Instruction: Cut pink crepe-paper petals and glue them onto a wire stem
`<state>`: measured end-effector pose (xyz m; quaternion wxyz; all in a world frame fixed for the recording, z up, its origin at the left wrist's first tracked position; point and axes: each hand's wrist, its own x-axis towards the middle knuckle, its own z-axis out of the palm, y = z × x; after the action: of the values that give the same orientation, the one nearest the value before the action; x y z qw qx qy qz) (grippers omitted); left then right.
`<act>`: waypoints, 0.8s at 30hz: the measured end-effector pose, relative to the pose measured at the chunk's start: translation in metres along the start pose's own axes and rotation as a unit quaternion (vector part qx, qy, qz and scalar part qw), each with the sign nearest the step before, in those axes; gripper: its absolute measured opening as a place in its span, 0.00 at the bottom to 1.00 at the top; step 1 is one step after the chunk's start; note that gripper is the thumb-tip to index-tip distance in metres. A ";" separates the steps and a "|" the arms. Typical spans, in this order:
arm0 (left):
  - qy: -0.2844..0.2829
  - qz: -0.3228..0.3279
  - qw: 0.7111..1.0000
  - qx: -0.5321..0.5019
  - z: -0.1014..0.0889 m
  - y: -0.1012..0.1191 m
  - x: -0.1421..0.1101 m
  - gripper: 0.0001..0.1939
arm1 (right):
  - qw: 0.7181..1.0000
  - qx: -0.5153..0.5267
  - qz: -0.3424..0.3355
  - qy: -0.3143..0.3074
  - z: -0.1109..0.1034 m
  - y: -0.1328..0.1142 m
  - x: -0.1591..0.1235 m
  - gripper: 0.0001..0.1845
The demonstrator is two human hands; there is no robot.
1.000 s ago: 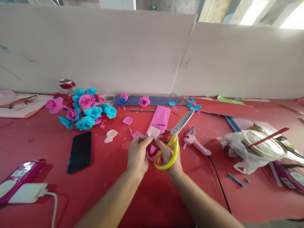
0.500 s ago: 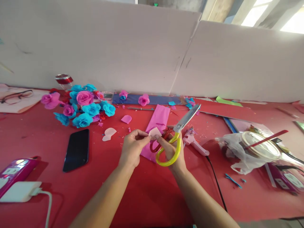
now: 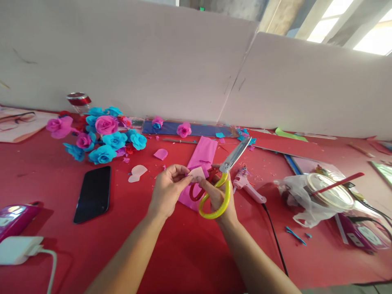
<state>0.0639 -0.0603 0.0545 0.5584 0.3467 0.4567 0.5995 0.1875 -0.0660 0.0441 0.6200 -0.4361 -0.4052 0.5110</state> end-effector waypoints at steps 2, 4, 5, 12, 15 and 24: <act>-0.006 0.001 1.000 -0.006 -0.001 0.000 0.001 0.12 | 1.000 -0.003 -0.002 0.002 -0.002 0.003 0.000 0.25; -0.008 0.001 1.000 -0.008 -0.002 0.000 0.001 0.13 | 1.000 -0.016 -0.003 0.007 -0.002 0.004 0.001 0.26; -0.010 0.000 1.000 -0.007 -0.002 0.000 0.001 0.13 | 1.000 -0.020 -0.004 0.008 -0.002 0.004 0.001 0.26; -0.031 -0.001 1.000 0.001 -0.003 0.003 -0.003 0.12 | 1.000 -0.020 -0.015 0.013 -0.002 0.006 0.001 0.28; -0.035 0.006 0.999 0.001 -0.002 0.003 -0.003 0.13 | 1.000 -0.022 -0.015 0.015 -0.003 0.009 0.001 0.27; -0.034 -0.020 0.999 -0.006 -0.003 0.006 -0.001 0.17 | 1.000 -0.011 0.001 0.023 -0.003 0.006 0.002 0.27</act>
<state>0.0595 -0.0618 0.0597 0.5877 0.3539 0.4407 0.5788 0.1890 -0.0641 0.0379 0.6235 -0.4549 -0.3960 0.4975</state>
